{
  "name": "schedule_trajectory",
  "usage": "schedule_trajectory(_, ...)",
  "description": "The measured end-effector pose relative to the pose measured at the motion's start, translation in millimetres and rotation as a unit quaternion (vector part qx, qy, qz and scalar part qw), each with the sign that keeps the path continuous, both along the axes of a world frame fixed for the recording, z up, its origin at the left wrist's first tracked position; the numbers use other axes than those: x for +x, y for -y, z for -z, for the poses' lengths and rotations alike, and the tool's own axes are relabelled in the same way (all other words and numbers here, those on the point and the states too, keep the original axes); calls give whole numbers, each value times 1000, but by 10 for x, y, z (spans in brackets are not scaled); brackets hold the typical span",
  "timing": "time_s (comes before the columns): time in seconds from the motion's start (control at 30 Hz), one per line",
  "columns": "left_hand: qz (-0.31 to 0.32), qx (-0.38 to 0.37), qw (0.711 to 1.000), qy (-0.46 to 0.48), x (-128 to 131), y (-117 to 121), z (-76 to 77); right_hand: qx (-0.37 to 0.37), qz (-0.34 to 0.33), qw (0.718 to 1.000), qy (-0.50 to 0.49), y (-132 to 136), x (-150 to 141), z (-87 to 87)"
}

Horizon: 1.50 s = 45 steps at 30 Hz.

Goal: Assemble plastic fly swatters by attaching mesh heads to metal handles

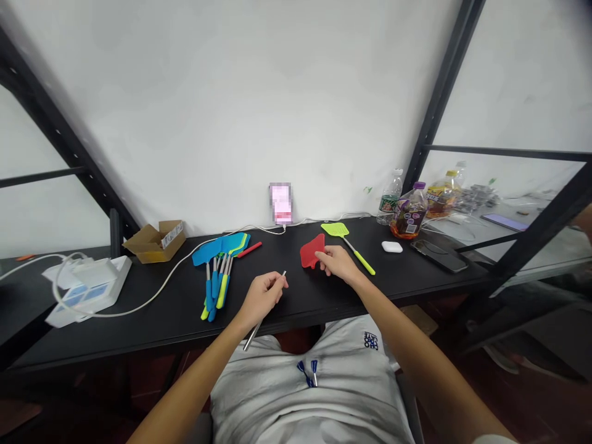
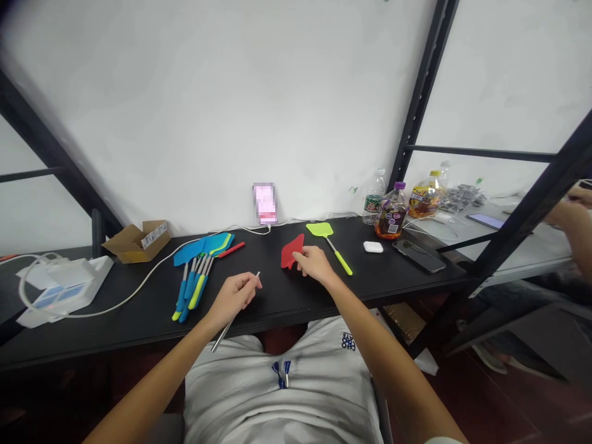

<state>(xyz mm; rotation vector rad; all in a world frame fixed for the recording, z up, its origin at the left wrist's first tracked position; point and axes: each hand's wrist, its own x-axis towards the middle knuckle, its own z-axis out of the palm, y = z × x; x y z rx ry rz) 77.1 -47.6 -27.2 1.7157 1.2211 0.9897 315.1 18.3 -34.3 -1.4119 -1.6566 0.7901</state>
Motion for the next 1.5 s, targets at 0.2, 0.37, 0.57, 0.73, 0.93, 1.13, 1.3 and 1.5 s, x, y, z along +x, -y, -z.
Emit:
schedule_trajectory(0.2,14,-8,1000,3,-9,-5,3,45,83,992,84,5,22,11)
schedule_trajectory(0.37,25,-9,1000,5,-20,-21,14,106,138,979,108,-6,36,38)
schedule_trajectory(0.57,48,-1,999,3,-25,-34,52,36,68,995,-63,-19,19,10)
schedule_trajectory(0.73,62,16,998,-26,-21,-1,57,-118,-58,940,-314,90,-88,-81)
schedule_trajectory(0.93,66,12,998,-17,-23,6,67,-67,-180,926,-325,242,-238,-126)
schedule_trajectory(1.13,67,24,997,-17,-20,6,70,-64,-276,932,-225,281,-289,-98)
schedule_trajectory(1.3,59,31,998,-21,-16,7,71,-56,-278,939,-197,283,-304,-87)
schedule_trajectory(1.5,59,26,997,-33,-23,11,50,-40,-258,946,-190,270,-296,-85)
